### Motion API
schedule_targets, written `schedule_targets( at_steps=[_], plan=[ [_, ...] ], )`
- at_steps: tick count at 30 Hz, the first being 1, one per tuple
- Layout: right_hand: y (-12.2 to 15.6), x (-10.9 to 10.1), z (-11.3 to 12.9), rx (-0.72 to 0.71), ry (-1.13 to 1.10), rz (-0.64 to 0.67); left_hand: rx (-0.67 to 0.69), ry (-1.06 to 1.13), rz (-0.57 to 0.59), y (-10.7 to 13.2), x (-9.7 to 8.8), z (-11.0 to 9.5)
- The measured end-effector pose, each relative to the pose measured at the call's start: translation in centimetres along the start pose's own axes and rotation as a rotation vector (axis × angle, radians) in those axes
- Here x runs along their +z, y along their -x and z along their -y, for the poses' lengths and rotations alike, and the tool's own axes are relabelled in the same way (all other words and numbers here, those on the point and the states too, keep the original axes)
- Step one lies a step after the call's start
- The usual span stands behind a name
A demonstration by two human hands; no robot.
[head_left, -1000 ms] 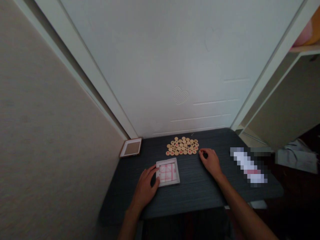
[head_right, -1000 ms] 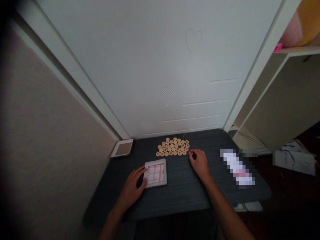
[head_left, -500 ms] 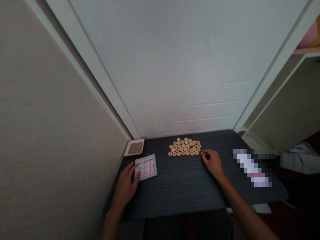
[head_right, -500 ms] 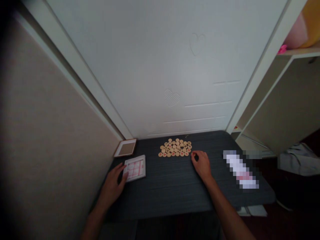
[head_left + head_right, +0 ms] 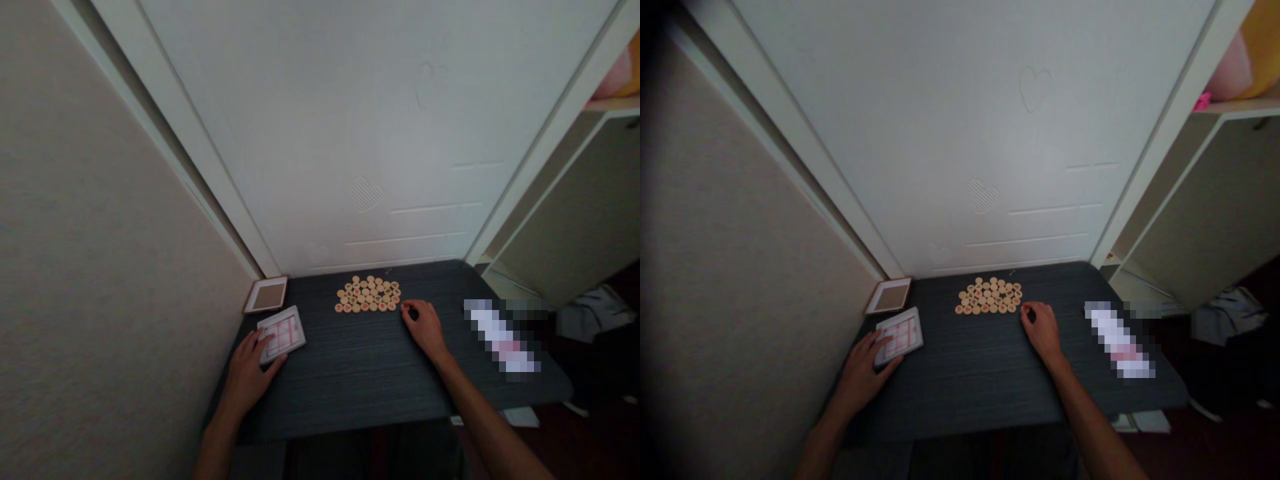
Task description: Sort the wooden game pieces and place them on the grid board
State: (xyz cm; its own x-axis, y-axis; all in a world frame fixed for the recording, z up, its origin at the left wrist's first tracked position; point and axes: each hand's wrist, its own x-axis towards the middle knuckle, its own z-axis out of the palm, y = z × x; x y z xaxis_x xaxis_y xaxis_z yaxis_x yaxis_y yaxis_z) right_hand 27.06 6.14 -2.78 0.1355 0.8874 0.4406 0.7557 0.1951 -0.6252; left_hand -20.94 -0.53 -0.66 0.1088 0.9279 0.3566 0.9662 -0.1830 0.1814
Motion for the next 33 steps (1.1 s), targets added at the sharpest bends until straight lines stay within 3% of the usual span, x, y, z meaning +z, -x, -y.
schedule_targets(
  at_steps=[4, 7, 13, 18, 23, 33],
  plan=[
    [0.0, 0.1, -0.1, 0.001, -0.004, 0.001, 0.006, 0.007, -0.025, 0.0, -0.3, 1.8],
    [0.0, 0.0, -0.1, -0.002, -0.004, 0.0, 0.023, 0.002, -0.032, -0.2, -0.7, 1.7],
    [0.0, -0.1, 0.1, -0.007, -0.002, -0.003, 0.086, 0.045, -0.005, -0.8, -1.4, -3.4],
    [0.0, -0.2, 0.1, -0.014, 0.003, -0.007, 0.042, 0.015, 0.007, -1.4, 0.1, -6.6],
    [0.0, 0.0, 0.0, -0.025, 0.007, -0.011, 0.019, -0.034, -0.013, -1.3, 1.3, -6.0],
    [-0.1, 0.1, -0.2, -0.044, 0.011, -0.025, 0.04, -0.026, 0.02, -0.6, 1.0, -5.0]
  ],
)
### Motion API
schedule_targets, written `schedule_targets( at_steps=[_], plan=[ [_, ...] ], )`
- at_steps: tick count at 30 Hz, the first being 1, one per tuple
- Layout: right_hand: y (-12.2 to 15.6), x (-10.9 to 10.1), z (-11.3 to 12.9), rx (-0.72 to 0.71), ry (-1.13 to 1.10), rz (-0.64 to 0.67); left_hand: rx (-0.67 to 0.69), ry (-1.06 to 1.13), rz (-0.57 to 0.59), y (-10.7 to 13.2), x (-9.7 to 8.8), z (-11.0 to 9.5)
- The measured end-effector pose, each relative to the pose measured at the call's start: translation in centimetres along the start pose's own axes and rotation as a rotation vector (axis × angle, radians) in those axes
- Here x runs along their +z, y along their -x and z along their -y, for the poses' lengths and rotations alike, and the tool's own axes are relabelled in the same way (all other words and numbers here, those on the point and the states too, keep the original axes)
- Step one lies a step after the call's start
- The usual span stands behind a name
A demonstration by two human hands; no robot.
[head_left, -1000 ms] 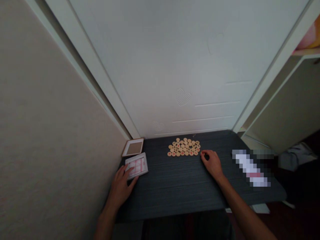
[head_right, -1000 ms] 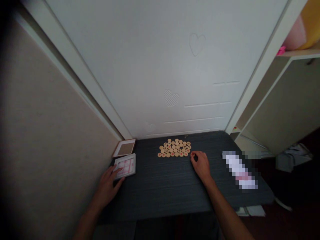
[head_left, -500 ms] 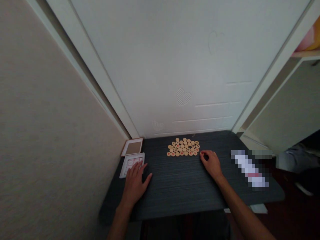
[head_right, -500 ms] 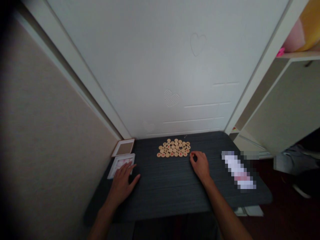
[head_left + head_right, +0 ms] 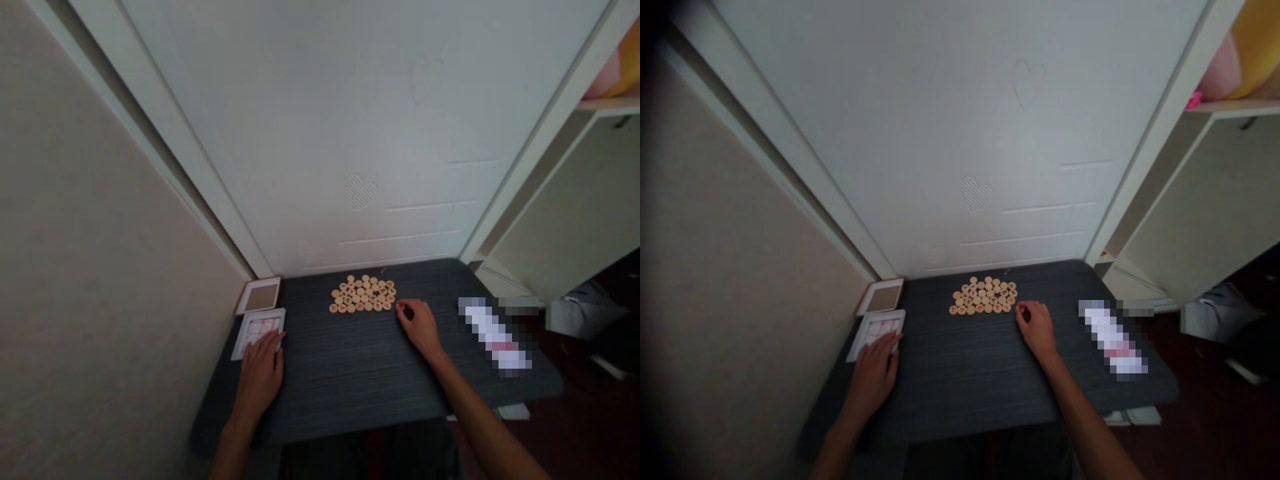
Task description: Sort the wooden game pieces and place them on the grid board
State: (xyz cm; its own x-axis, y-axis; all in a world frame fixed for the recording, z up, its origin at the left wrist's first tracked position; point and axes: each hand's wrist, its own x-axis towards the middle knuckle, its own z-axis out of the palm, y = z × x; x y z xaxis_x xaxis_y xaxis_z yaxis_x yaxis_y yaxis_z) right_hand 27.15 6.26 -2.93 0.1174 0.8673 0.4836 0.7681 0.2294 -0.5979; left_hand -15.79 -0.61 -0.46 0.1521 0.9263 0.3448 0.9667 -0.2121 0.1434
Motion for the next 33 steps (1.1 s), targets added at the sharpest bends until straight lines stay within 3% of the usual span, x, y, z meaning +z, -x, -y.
schedule_targets(
  at_steps=[7, 13, 21, 26, 33],
  plan=[
    [0.1, 0.0, 0.2, -0.011, -0.002, -0.013, 0.045, 0.033, -0.086, -0.7, -1.0, -1.3],
    [0.0, -0.1, 0.3, -0.023, -0.007, -0.011, 0.115, 0.218, -0.112, -3.7, -1.0, -6.3],
    [0.0, -0.2, 0.7, -0.026, -0.011, 0.002, 0.242, 0.312, -0.069, -9.6, 1.4, -11.2],
    [-0.2, -0.4, 0.8, -0.027, -0.013, 0.037, 0.287, 0.33, -0.083, -11.7, 3.0, -12.1],
    [-0.8, -1.4, 0.5, -0.047, -0.041, 0.161, 0.296, 0.372, -0.118, -11.6, 4.1, -11.5]
  ],
)
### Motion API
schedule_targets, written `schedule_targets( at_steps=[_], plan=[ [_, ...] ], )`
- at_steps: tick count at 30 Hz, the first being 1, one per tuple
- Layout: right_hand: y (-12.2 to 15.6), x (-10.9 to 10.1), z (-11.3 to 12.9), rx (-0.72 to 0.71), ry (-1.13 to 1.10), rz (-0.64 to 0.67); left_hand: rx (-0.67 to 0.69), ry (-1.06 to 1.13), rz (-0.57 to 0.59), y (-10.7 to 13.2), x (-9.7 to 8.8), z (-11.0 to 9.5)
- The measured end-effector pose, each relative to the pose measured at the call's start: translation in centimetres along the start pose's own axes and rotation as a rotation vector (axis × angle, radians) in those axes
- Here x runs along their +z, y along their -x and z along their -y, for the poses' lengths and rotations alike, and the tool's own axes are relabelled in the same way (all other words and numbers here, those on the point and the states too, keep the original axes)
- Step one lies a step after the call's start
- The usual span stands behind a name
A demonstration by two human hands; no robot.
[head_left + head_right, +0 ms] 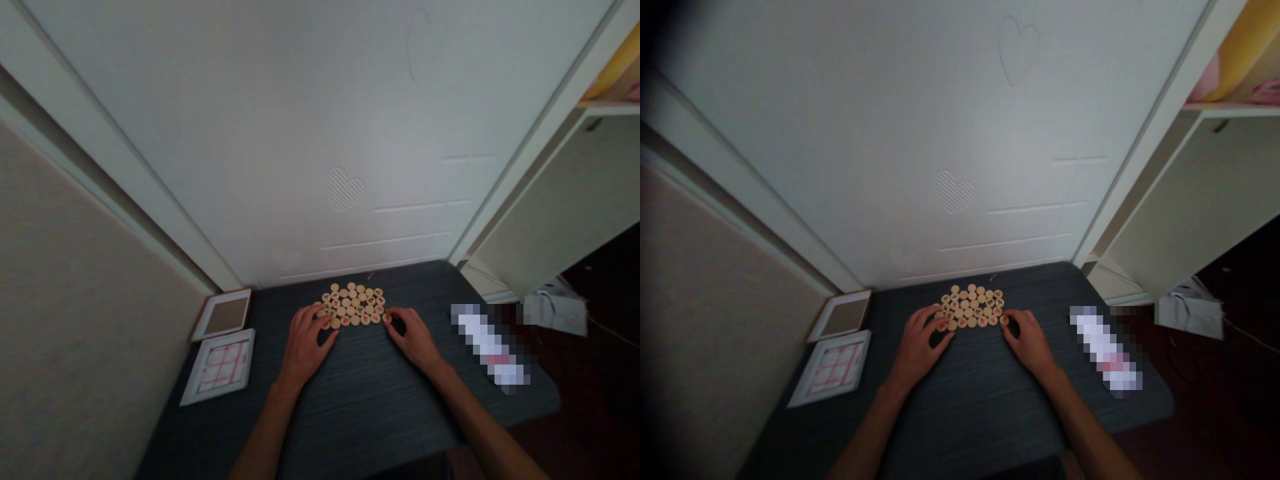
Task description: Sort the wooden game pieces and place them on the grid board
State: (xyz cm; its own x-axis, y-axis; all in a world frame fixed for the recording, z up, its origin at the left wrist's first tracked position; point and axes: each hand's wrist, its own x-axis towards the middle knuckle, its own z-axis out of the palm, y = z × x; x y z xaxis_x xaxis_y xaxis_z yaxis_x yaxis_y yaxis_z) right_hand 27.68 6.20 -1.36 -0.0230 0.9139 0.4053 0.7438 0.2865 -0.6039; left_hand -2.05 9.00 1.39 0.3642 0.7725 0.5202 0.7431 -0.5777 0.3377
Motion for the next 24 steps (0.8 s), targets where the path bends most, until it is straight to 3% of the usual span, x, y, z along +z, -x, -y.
schedule_targets(
  at_steps=[11, 18, 24],
  plan=[
    [-0.9, -0.6, 2.0, -0.109, -0.008, -0.067, -0.032, 0.036, 0.032, 0.0, 0.4, 0.0],
    [-3.8, 0.6, 4.4, -0.304, -0.025, 0.094, -0.016, 0.02, 0.085, 0.2, 0.2, -0.5],
    [-3.0, 1.5, 5.2, -0.359, -0.056, 0.117, -0.011, -0.015, 0.109, 0.2, -0.4, -1.1]
  ],
)
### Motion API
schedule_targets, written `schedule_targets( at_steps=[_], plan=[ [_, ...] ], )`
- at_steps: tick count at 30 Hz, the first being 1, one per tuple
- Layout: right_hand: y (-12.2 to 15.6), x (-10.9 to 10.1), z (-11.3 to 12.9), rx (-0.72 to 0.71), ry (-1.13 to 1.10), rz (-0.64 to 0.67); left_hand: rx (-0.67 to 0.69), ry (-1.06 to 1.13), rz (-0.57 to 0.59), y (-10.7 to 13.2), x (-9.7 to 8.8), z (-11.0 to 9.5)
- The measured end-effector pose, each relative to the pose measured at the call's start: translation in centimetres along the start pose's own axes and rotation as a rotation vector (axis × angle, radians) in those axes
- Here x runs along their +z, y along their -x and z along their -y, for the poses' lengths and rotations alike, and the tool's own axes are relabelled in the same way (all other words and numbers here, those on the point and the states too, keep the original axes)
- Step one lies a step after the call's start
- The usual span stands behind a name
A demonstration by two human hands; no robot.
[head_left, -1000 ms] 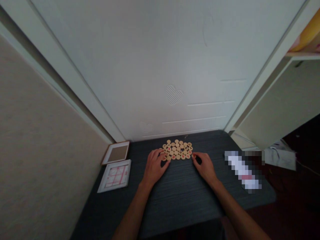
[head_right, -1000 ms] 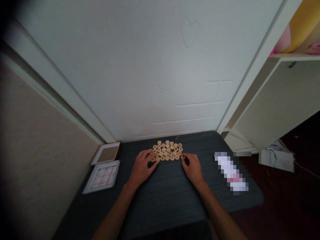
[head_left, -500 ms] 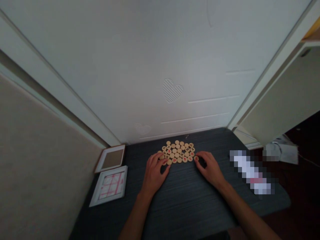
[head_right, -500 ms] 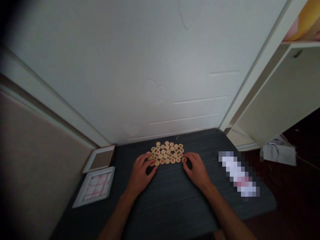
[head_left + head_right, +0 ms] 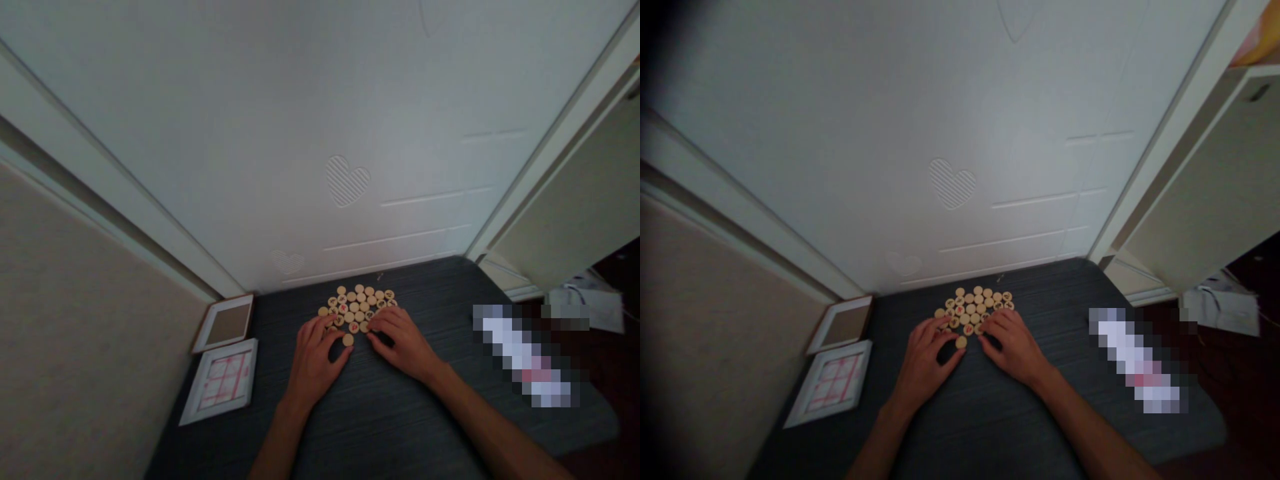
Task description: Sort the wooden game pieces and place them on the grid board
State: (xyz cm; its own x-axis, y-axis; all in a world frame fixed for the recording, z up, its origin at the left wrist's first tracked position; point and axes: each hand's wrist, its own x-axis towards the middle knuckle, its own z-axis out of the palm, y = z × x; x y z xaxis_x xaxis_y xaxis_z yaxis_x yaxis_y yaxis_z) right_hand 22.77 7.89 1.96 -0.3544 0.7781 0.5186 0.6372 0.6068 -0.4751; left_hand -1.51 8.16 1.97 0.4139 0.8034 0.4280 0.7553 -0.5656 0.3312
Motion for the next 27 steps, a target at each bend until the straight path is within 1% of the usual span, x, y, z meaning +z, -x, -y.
schedule_targets(
  at_steps=[5, 8, 11, 14, 17, 20, 23, 25, 27],
  plan=[
    [0.8, -0.7, -0.5, 0.033, -0.023, -0.069, 0.014, -0.019, 0.065, 0.3, -0.4, -1.3],
    [0.9, -1.1, -0.8, 0.05, -0.055, -0.116, 0.017, -0.02, 0.116, 0.5, -0.3, -1.9],
    [0.8, -1.2, -0.7, 0.059, -0.084, -0.156, 0.036, -0.017, 0.139, 0.8, 0.1, -2.2],
    [0.7, -1.3, -0.5, 0.057, -0.096, -0.159, 0.059, 0.004, 0.154, 0.9, 0.3, -2.4],
    [0.7, -1.4, -0.3, 0.061, -0.1, -0.149, 0.056, 0.022, 0.194, 0.8, 0.4, -2.5],
    [0.7, -1.5, -0.2, 0.071, -0.099, -0.154, 0.037, 0.028, 0.226, 0.6, 0.4, -2.5],
    [0.7, -1.5, -0.3, 0.076, -0.101, -0.151, 0.005, 0.075, 0.216, 0.6, 0.6, -2.5],
    [0.9, -1.4, -0.5, 0.077, -0.106, -0.145, -0.034, 0.158, 0.195, 0.8, 0.7, -2.4],
    [1.0, -1.2, -0.4, 0.071, -0.117, -0.134, -0.122, 0.278, 0.167, 1.0, 0.9, -2.3]
  ],
)
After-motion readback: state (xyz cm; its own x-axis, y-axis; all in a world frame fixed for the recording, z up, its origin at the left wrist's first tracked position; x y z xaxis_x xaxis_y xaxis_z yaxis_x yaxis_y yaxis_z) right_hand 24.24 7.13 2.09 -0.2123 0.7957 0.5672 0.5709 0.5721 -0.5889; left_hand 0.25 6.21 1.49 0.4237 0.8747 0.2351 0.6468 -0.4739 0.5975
